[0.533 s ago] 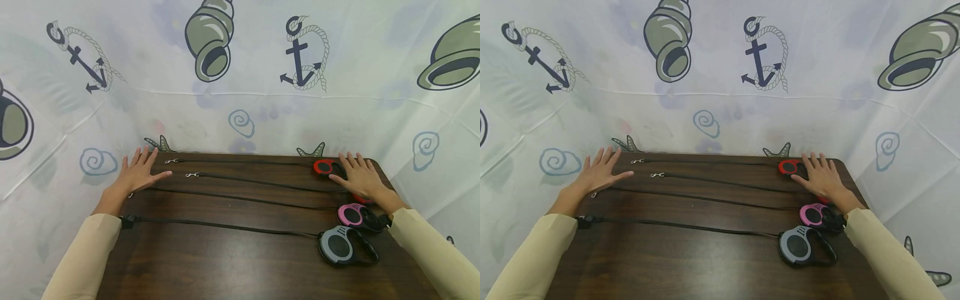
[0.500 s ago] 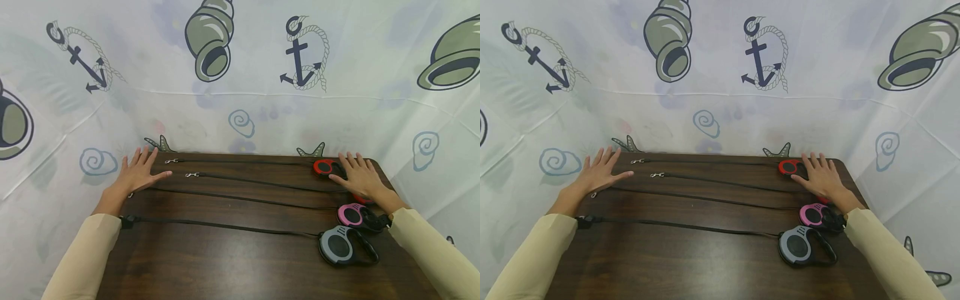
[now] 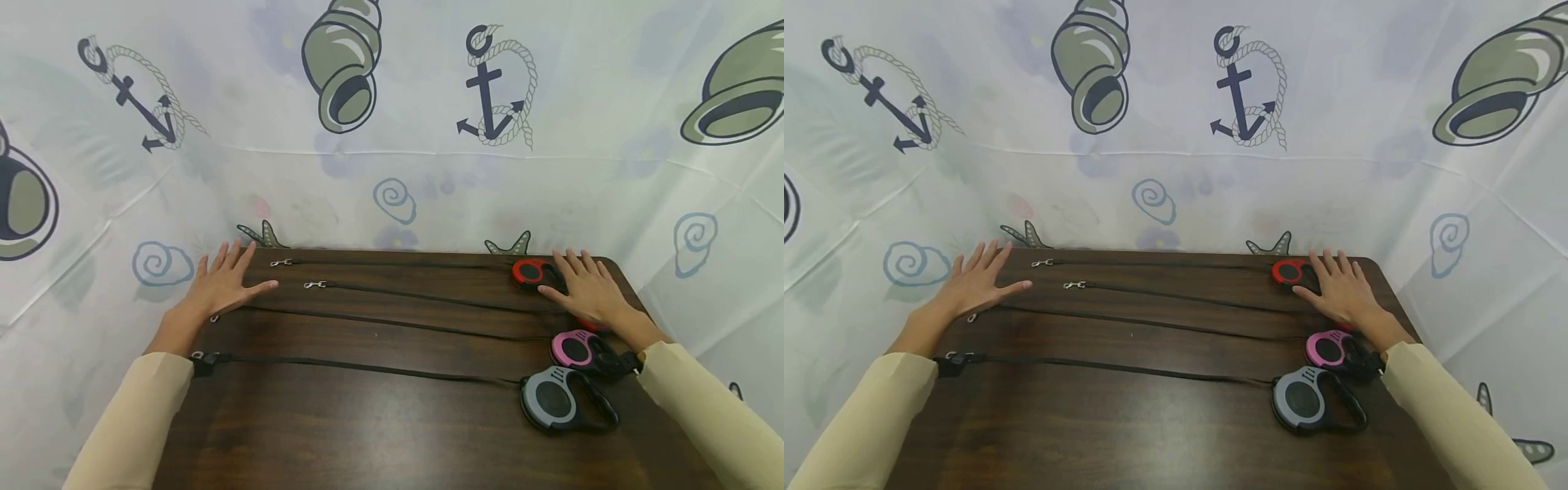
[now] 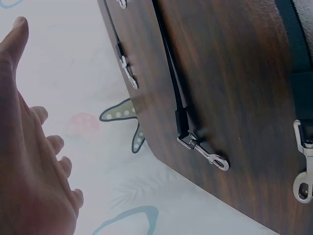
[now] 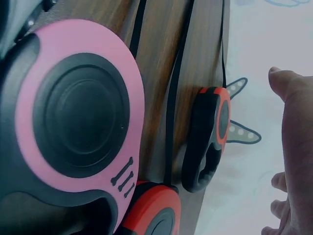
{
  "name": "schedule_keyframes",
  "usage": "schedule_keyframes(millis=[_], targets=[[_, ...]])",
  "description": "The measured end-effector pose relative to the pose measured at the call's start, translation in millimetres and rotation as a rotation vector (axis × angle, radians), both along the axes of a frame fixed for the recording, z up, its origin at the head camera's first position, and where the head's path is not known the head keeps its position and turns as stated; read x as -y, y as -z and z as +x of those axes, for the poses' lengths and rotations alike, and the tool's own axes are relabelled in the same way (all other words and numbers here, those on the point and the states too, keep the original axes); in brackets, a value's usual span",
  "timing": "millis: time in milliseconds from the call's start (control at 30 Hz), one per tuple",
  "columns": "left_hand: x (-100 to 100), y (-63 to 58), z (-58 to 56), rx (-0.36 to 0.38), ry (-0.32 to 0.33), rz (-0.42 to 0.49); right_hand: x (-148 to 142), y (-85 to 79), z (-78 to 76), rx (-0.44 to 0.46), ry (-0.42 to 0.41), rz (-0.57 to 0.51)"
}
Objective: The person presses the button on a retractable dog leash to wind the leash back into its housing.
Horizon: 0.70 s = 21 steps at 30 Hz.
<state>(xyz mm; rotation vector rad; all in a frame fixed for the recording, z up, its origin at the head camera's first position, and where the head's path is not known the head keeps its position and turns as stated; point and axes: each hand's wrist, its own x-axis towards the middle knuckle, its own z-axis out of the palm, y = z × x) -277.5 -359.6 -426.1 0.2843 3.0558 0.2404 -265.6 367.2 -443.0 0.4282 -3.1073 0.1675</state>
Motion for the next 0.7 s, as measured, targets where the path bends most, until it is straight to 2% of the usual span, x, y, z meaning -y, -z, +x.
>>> schedule_keyframes(millis=[267,700], targets=[[4.7,2.6,10.2,-0.008,0.011,0.001,-1.0,-1.5,14.6,-0.031,-0.018,0.007],[6.1,14.3,37.0,-0.033,0.041,0.018,-4.4,0.9,42.9,-0.04,-0.047,0.011]])
